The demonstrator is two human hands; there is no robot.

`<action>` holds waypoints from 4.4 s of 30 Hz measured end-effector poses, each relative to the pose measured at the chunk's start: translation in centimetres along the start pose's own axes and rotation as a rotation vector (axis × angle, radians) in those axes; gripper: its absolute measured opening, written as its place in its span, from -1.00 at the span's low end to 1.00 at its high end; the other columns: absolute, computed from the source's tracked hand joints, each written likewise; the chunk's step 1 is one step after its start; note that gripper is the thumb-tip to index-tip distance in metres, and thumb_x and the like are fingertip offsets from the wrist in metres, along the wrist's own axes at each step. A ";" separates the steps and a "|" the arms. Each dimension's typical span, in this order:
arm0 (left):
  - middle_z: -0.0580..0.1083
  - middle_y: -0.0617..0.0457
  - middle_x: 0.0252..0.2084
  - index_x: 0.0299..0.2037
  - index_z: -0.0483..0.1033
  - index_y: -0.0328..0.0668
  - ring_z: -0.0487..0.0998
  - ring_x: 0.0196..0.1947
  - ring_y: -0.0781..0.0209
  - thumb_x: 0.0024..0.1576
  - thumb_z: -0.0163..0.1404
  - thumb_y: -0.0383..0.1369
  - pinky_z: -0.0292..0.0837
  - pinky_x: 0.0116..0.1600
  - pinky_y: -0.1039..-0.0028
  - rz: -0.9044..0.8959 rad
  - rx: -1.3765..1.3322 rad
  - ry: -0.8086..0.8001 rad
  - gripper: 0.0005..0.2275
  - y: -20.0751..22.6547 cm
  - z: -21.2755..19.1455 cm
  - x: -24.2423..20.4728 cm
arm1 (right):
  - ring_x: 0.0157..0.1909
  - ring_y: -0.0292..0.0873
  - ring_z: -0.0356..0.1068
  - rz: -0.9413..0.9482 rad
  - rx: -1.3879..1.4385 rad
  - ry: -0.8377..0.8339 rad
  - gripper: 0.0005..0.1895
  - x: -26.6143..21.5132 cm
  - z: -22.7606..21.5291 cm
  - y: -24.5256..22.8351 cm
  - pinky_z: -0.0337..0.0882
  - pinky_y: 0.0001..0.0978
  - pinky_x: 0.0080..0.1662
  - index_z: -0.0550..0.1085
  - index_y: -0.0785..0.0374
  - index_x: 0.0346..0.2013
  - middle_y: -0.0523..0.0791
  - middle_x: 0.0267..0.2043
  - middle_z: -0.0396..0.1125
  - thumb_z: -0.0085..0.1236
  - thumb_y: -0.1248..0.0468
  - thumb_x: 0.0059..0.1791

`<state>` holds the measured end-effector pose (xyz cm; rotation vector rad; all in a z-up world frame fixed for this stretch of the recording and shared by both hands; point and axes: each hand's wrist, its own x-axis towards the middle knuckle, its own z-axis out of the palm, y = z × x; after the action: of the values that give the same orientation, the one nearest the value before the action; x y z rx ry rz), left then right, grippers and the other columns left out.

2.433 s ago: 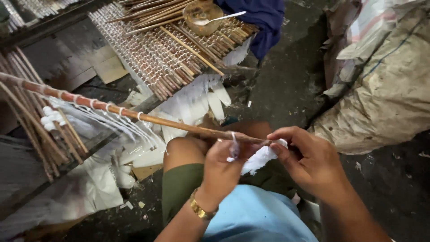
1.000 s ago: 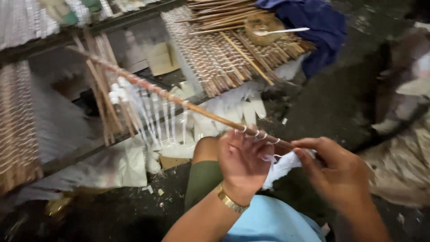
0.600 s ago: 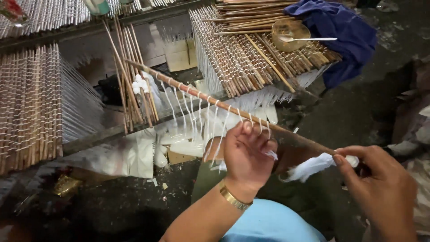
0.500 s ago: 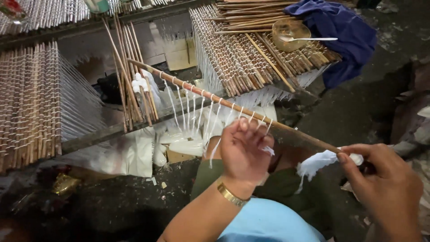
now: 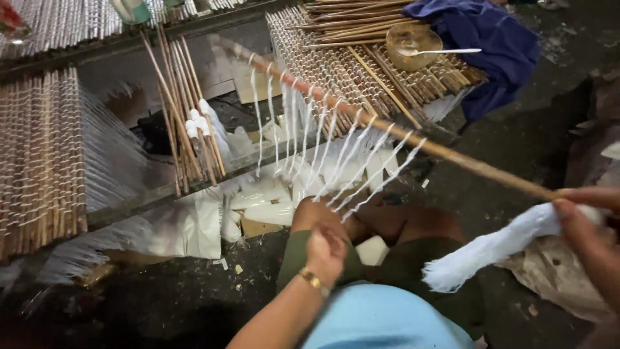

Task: The person sits on a chair and ties white cotton threads onto thin wooden sticks. They wrap the cotton around the sticks and secure it with knots, then place the finished sticks into a nearby rack.

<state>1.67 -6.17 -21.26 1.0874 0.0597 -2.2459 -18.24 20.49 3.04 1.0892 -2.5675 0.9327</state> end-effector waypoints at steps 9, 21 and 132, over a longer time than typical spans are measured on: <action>0.60 0.04 -0.10 0.24 0.47 -0.29 0.60 -0.06 0.38 0.33 -0.03 -0.21 0.43 -0.12 0.68 0.242 0.791 -1.068 -0.63 -2.1 11.1 -16.4 | -0.60 -0.24 0.27 0.052 -0.084 -0.278 -0.79 -2.4 -1.1 -8.7 0.27 -0.35 -0.41 0.63 -0.13 -0.14 -0.24 -0.52 0.48 0.21 0.19 -0.06; 0.49 0.15 -0.10 -0.05 0.52 -0.03 0.52 -0.20 0.31 0.00 0.27 -0.17 0.43 -0.12 0.48 0.753 1.227 -1.117 -0.65 -0.3 11.9 -20.3 | -0.27 -0.36 0.40 0.071 0.400 -0.175 -0.65 -5.1 1.8 -9.0 0.31 -0.54 -0.19 0.55 0.13 -0.01 -0.24 -0.18 0.48 -0.15 0.07 0.13; 0.27 0.23 -0.47 -0.35 0.53 0.00 0.21 -0.43 0.35 0.28 0.02 -0.07 0.17 -0.31 0.58 -0.221 -0.072 -1.047 -0.74 -1.2 11.0 -12.0 | -0.46 -0.30 0.07 0.000 0.244 0.119 -0.95 -3.4 1.9 -9.1 0.04 -0.45 -0.33 0.58 0.35 -0.13 -0.12 -0.35 0.34 0.25 0.43 0.12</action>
<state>-1.08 -2.26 -5.69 -0.2331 -0.1836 -2.7053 -9.34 16.50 4.50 1.0568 -2.4048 1.2963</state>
